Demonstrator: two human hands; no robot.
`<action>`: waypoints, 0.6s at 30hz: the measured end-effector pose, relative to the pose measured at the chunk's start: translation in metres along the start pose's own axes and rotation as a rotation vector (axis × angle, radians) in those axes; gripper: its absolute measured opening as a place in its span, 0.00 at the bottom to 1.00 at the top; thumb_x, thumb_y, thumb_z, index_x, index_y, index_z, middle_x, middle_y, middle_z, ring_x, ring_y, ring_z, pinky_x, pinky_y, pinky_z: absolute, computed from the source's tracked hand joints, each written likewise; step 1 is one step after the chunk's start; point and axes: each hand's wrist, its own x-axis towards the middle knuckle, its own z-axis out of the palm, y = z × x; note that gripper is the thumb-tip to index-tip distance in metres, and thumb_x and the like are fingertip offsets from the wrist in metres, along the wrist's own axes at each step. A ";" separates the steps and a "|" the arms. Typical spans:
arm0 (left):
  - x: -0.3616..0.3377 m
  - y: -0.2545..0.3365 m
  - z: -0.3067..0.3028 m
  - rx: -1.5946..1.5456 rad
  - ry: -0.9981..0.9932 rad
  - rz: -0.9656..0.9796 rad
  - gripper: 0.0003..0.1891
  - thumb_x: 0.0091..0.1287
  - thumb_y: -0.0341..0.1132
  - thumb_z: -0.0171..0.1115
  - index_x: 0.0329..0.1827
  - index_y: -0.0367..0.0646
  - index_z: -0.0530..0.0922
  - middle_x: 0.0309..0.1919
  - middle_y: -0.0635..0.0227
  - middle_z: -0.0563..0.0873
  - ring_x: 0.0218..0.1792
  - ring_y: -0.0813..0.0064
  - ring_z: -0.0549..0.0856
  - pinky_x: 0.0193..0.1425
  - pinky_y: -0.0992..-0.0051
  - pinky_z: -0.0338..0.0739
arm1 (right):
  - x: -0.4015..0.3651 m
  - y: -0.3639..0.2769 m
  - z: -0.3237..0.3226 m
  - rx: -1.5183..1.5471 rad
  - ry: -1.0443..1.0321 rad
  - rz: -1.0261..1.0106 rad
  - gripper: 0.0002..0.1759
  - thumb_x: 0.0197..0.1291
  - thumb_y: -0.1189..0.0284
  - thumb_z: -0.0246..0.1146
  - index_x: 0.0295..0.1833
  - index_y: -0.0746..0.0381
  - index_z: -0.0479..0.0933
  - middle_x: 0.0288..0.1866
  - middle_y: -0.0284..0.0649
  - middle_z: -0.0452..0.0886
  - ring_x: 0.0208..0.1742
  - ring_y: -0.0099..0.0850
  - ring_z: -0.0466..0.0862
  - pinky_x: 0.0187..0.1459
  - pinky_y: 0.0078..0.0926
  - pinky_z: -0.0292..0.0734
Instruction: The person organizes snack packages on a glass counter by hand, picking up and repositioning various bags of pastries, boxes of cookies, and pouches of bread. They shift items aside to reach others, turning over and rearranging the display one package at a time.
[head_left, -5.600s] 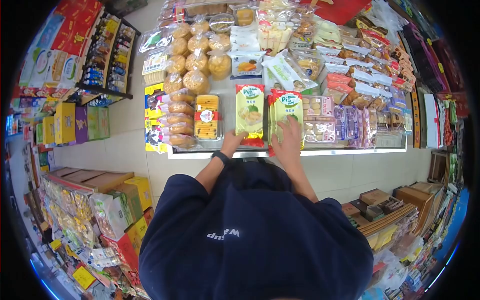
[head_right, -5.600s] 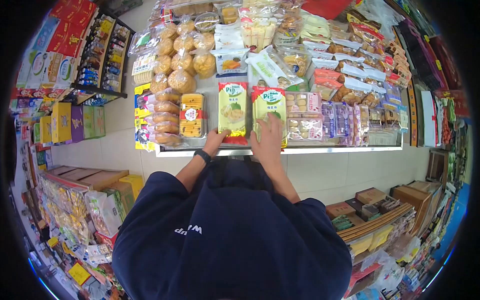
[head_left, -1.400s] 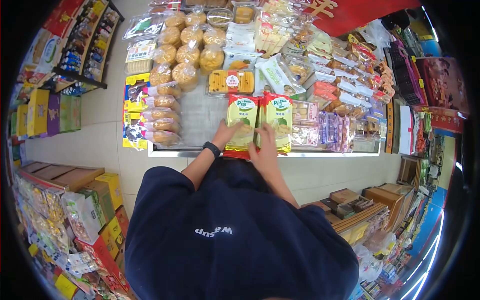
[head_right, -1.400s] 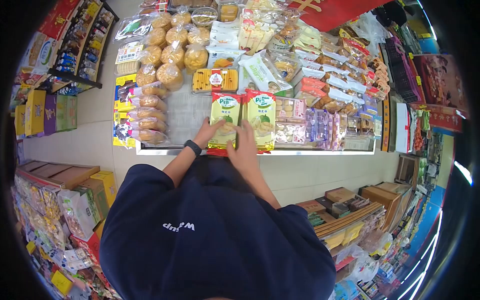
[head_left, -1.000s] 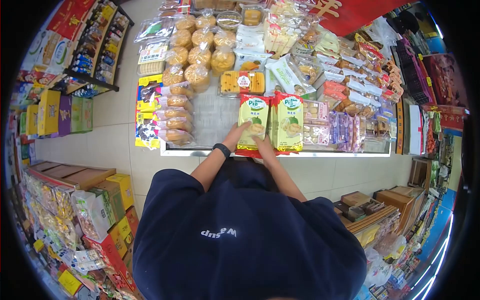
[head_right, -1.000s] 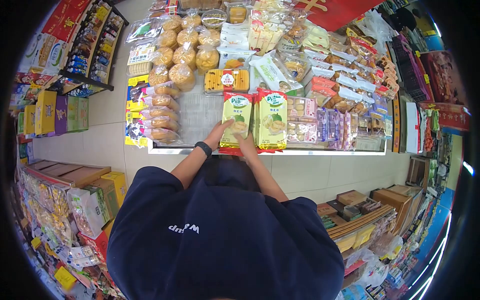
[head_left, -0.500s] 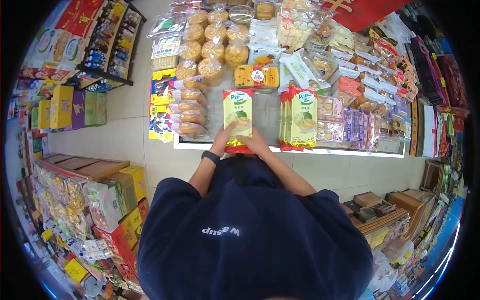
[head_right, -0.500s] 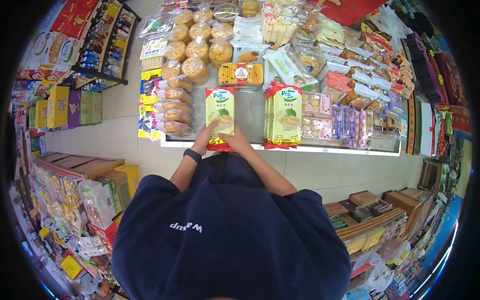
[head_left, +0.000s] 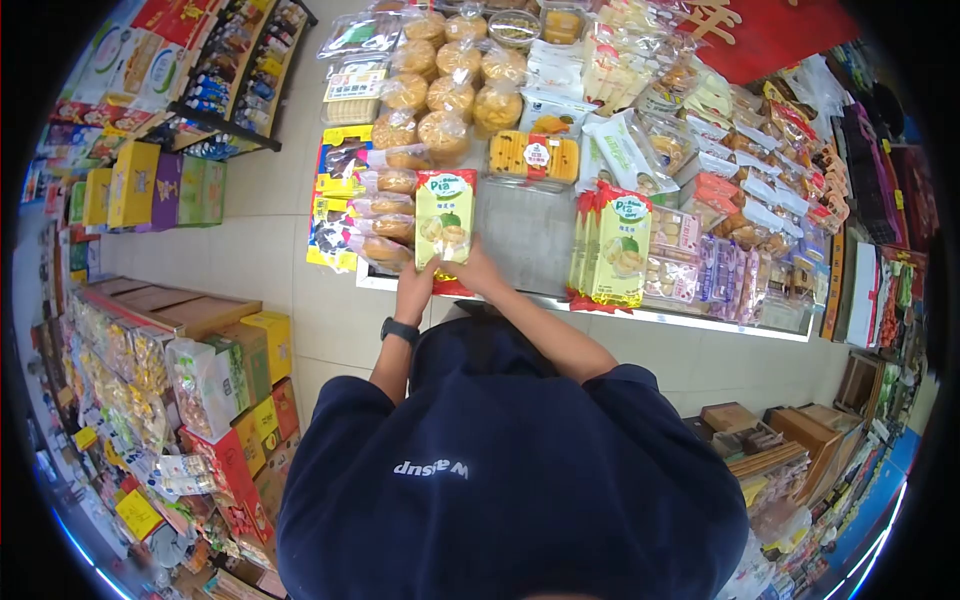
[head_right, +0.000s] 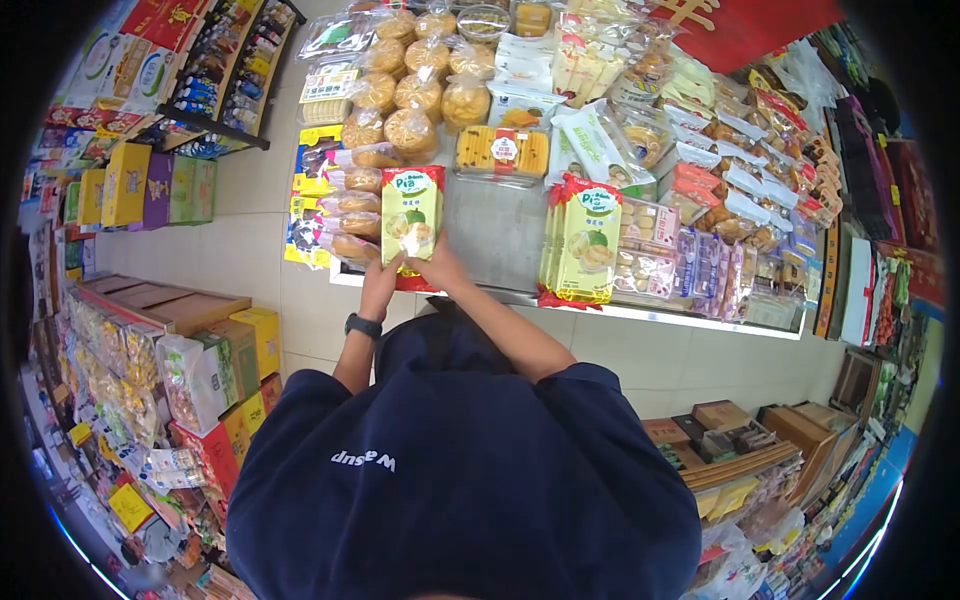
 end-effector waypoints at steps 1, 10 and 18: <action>-0.009 0.003 -0.002 0.058 -0.016 0.004 0.22 0.74 0.42 0.64 0.61 0.32 0.80 0.49 0.61 0.88 0.47 0.74 0.85 0.53 0.73 0.78 | 0.000 -0.002 -0.003 -0.021 -0.005 0.011 0.44 0.54 0.66 0.77 0.70 0.71 0.62 0.65 0.54 0.77 0.66 0.45 0.79 0.67 0.38 0.73; -0.021 -0.030 0.015 0.085 0.132 0.077 0.23 0.70 0.42 0.68 0.58 0.31 0.78 0.47 0.54 0.89 0.47 0.65 0.88 0.52 0.68 0.80 | 0.024 0.021 -0.002 0.043 0.016 -0.077 0.43 0.59 0.60 0.72 0.73 0.67 0.60 0.62 0.58 0.81 0.64 0.54 0.81 0.64 0.44 0.75; -0.011 -0.038 0.025 -0.162 0.182 0.050 0.18 0.73 0.39 0.66 0.56 0.32 0.80 0.45 0.62 0.88 0.43 0.75 0.85 0.50 0.73 0.79 | 0.014 -0.001 -0.018 0.048 -0.127 0.028 0.40 0.63 0.70 0.69 0.76 0.68 0.59 0.70 0.53 0.74 0.72 0.42 0.75 0.72 0.37 0.68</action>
